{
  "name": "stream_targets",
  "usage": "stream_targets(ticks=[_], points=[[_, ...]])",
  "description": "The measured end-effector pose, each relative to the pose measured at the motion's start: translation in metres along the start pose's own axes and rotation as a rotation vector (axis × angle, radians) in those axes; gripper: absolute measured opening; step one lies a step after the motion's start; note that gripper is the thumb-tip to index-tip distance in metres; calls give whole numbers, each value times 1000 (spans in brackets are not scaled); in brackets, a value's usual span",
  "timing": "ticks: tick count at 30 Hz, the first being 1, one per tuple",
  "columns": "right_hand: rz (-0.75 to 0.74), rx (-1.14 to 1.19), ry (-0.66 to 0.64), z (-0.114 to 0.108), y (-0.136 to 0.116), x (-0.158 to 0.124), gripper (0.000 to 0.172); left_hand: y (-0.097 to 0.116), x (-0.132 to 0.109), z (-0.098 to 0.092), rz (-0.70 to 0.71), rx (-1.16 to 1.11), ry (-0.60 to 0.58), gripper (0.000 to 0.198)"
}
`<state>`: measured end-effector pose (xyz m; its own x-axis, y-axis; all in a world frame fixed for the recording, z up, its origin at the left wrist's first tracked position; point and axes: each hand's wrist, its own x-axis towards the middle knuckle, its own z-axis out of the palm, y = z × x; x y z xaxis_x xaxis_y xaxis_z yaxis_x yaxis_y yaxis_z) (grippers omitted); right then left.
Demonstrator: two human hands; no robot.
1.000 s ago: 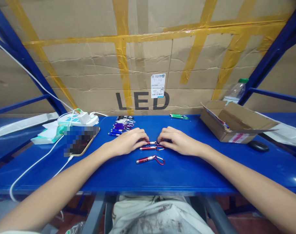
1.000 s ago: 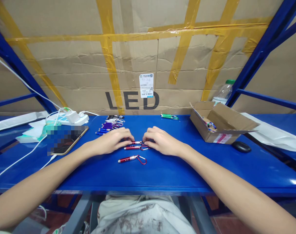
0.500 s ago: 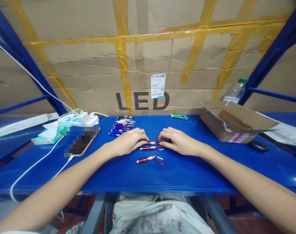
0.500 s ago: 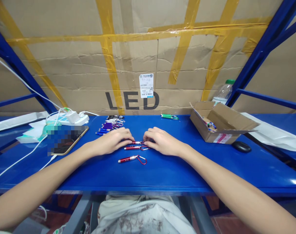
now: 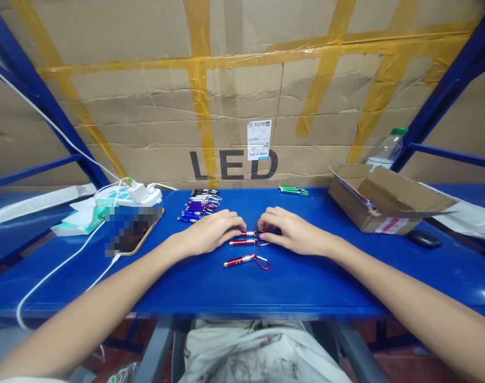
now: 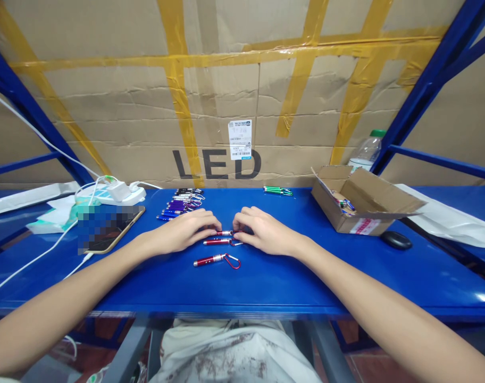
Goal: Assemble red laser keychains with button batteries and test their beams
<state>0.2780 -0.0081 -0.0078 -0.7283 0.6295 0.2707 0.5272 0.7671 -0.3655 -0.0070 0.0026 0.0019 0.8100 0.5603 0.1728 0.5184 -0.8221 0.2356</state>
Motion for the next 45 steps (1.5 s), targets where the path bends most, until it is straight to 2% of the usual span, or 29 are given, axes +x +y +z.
stream_targets(ticks=[11,19,34,39,45], points=[[-98,-21,-31,11,-9,0,23,0,0,-1,-4,-15,-4,22],[-40,-63,7,14,-7,3,12,-1,1,0,-4,-37,0,22],[-13,-46,61,15,-9,2,3,2,1,0,-17,-67,-3,25],[5,-37,62,15,-11,2,9,3,1,-1,-41,-71,-10,31],[15,-72,30,15,-10,2,19,3,1,0,-47,-78,-8,27]])
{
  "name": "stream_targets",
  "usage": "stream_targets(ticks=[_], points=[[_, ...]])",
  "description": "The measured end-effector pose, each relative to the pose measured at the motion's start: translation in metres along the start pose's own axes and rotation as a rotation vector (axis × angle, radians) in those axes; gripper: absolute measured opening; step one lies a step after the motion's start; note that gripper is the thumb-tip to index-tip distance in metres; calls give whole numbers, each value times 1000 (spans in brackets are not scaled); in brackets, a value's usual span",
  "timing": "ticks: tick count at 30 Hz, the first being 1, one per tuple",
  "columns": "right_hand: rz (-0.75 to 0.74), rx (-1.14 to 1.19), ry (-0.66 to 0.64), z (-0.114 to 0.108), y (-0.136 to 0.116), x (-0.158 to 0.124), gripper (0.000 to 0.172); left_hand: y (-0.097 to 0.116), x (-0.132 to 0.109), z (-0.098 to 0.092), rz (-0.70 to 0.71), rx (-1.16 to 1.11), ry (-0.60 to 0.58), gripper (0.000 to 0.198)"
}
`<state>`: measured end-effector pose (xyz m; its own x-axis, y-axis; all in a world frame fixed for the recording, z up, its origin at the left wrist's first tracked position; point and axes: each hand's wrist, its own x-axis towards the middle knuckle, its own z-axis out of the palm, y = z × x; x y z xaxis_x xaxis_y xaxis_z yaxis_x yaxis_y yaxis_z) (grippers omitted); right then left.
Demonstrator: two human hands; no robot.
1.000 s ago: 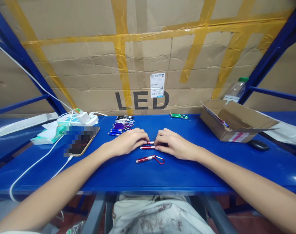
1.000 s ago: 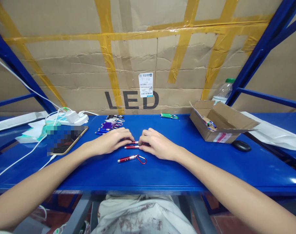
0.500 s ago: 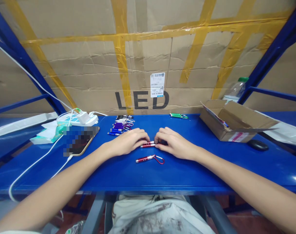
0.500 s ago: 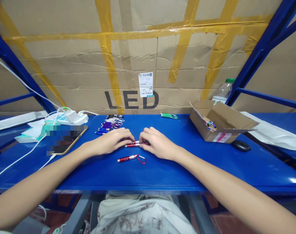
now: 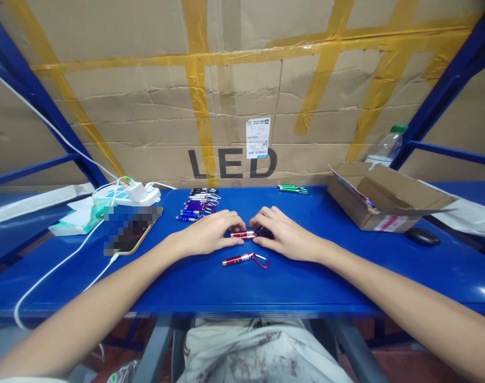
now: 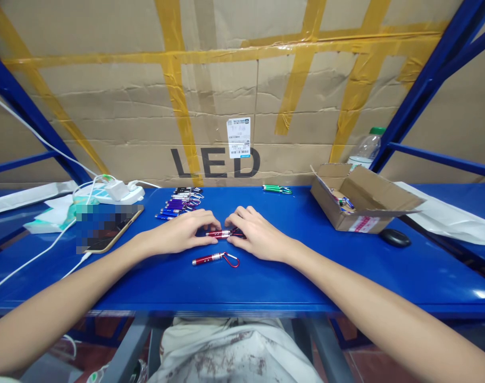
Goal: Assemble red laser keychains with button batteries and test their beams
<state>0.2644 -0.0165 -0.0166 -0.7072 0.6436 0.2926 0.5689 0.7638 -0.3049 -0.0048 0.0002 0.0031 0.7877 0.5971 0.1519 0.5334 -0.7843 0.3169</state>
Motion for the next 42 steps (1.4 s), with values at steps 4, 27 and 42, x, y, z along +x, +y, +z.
stream_targets(ticks=[4,27,42], points=[[0,-13,-13,1,1,0,19,0,0,1,8,2,2,25],[18,-47,-41,-8,10,-4,24,1,-1,1,-19,-8,20,22],[8,-34,-52,-10,15,-3,18,0,-2,1,-31,20,19,22]])
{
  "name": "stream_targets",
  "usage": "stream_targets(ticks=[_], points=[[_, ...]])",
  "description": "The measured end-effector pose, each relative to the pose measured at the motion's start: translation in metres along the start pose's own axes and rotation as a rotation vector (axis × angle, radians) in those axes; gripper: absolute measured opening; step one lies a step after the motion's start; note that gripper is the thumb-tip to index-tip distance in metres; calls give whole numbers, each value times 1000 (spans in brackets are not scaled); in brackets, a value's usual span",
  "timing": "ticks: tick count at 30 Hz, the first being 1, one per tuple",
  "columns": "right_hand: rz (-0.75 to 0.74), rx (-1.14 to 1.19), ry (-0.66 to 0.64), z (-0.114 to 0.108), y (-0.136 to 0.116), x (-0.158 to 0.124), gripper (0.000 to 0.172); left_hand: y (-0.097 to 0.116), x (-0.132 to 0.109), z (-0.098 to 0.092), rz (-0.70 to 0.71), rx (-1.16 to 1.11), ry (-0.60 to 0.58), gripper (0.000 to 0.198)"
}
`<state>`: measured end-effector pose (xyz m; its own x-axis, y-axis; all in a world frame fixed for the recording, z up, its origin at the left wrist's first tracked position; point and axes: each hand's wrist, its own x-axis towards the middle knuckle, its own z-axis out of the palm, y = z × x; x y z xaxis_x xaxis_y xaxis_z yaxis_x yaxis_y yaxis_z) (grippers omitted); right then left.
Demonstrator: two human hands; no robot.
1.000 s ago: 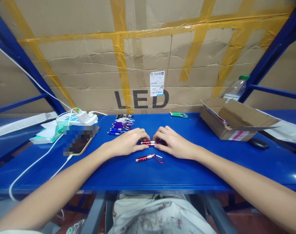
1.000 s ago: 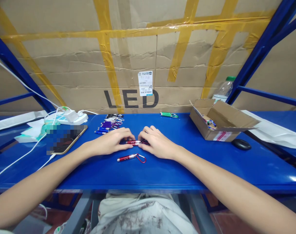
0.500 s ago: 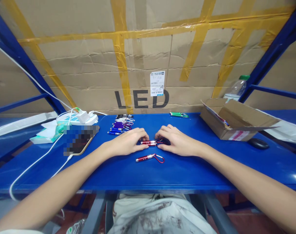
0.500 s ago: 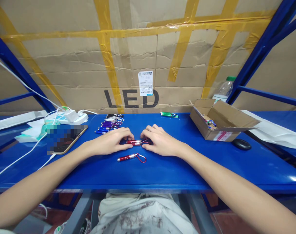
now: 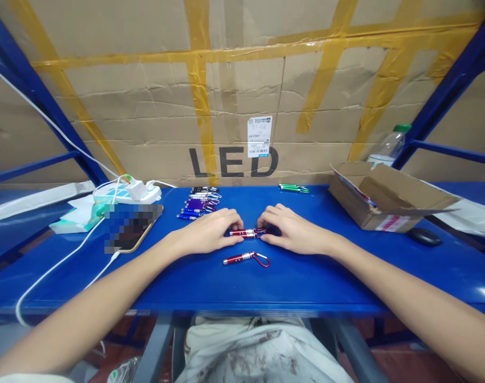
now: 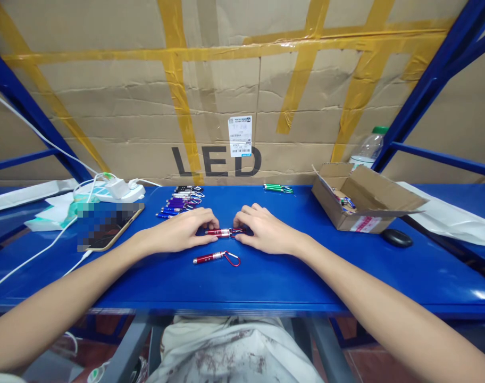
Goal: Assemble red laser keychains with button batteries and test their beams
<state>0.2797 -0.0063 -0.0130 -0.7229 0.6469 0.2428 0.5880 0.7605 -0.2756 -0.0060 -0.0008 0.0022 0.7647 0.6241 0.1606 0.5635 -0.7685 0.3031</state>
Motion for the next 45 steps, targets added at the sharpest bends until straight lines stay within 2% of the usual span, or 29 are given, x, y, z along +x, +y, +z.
stream_targets(ticks=[17,30,45], points=[[-86,35,2,-5,-9,1,15,3,0,-1,-20,1,-21,20],[-103,63,34,-1,-7,1,13,4,0,-1,-11,-3,-17,17],[-99,52,10,-1,-7,1,9,4,0,-1,-10,1,-17,16]])
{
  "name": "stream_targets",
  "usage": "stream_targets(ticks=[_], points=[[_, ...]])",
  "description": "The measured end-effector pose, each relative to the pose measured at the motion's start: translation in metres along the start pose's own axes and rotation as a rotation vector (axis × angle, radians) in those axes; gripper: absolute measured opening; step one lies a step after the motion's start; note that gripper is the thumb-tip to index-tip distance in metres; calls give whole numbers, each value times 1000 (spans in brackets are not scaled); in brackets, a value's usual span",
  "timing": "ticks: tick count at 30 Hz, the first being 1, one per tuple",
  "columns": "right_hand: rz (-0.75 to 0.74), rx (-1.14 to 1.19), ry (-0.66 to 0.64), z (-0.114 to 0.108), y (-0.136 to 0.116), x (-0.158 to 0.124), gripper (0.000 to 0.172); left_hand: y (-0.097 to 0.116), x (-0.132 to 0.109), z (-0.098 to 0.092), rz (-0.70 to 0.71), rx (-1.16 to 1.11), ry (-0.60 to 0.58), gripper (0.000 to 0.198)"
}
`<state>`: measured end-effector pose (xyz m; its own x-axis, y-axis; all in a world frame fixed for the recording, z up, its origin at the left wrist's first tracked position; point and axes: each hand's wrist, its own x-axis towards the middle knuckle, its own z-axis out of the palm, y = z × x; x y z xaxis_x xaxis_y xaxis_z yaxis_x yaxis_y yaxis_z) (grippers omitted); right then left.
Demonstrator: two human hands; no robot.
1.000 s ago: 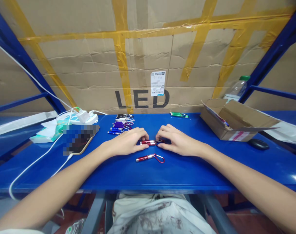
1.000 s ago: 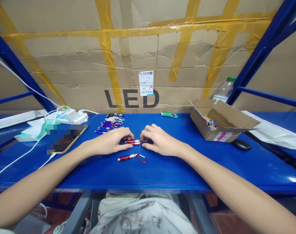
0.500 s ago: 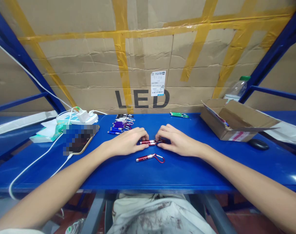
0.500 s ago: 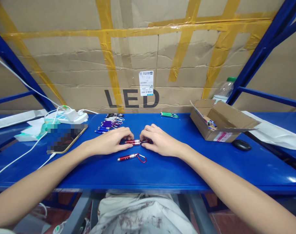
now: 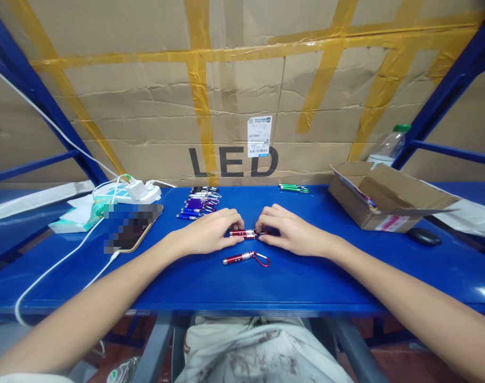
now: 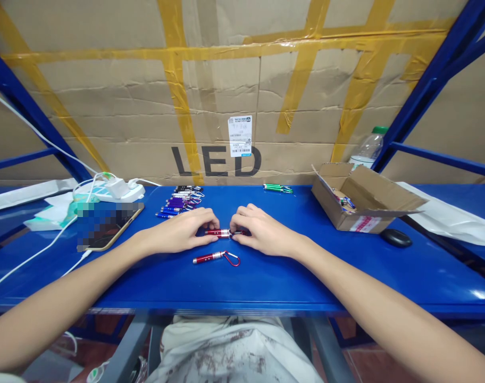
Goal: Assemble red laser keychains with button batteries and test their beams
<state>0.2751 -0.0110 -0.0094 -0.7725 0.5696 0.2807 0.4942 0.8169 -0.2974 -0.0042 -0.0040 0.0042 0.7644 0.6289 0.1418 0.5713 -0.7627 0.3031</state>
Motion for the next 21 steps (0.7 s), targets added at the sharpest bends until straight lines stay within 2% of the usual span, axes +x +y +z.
stream_targets(ticks=[21], points=[[-18,-1,9,-1,-1,0,9,0,0,-1,5,2,-7,19]])
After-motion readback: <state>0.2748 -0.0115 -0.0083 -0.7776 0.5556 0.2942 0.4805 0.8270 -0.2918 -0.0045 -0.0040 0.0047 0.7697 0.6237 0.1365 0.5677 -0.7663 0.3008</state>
